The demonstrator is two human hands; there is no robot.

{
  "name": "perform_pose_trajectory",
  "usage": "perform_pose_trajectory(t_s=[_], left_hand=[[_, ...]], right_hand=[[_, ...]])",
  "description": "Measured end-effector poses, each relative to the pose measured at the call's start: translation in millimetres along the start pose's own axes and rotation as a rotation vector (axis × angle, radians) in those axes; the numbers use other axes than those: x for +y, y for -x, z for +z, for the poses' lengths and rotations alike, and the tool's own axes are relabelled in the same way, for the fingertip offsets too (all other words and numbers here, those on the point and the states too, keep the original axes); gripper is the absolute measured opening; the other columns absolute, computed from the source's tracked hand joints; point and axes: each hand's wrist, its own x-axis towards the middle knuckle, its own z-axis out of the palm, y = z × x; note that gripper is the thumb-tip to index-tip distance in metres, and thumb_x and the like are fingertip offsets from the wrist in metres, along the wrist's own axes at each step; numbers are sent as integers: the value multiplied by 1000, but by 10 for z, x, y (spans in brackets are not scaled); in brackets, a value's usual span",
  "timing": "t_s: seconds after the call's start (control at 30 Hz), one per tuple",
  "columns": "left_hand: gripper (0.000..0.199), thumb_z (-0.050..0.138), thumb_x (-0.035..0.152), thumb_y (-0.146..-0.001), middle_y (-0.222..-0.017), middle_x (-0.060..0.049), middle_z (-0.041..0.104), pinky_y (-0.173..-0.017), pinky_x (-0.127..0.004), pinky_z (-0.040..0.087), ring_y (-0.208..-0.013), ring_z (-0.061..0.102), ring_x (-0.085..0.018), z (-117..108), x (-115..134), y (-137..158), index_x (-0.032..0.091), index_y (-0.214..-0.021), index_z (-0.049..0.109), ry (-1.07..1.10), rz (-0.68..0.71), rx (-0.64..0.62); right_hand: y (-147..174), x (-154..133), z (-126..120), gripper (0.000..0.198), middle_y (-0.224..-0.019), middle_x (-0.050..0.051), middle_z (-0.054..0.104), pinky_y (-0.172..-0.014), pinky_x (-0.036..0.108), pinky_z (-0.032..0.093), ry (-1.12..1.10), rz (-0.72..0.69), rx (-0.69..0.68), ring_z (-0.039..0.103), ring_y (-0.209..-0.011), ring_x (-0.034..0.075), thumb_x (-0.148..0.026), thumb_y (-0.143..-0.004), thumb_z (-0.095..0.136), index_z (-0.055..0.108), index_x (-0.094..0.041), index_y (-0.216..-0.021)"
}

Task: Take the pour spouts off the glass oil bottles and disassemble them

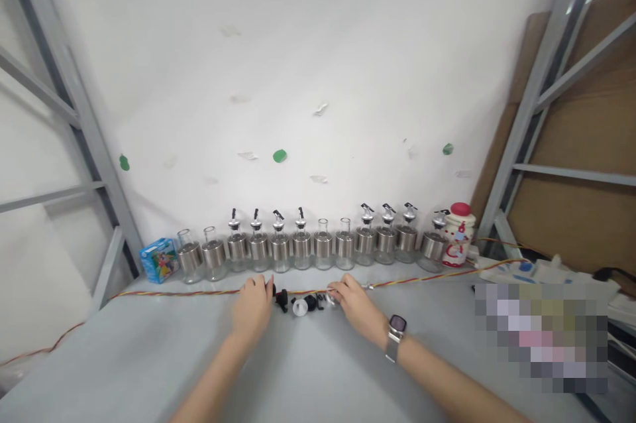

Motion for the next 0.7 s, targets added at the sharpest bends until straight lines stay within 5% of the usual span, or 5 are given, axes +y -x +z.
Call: perform_pose_trajectory(t_s=[0.2,0.43,0.6,0.7], left_hand=[[45,24,43,-85,-84,-11,60,-71,-31,38,-82,57,-23,-6,2,26,16,-77,59,-13,53,-78],[50,23,46,-84,-77,-13,64,-66,-30,39,-75,60,-23,-27,-84,5,16,-80,62,18,15,-113],[38,28,32,-84,-89,-12,63,-77,-33,36,-85,56,-23,145,-224,-87,17,-104,56,70,171,-14],[43,24,35,-85,-84,-13,63,-77,-33,36,-83,56,-23,260,-259,-170,13,-90,60,90,153,6]], right_hand=[[-132,-43,-35,30,-85,7,52,-71,32,40,168,-72,86,50,-77,20,-27,-83,45,55,-24,-111],[-572,412,-368,44,-100,15,47,-80,37,36,114,349,730,49,-86,24,-27,-77,45,43,-9,-117],[-776,587,-408,43,-100,17,50,-77,37,33,289,526,672,45,-93,30,-32,-72,52,52,-10,-109],[-892,638,-388,40,-101,19,49,-75,39,32,297,582,675,44,-94,31,-33,-71,53,56,-11,-104]])
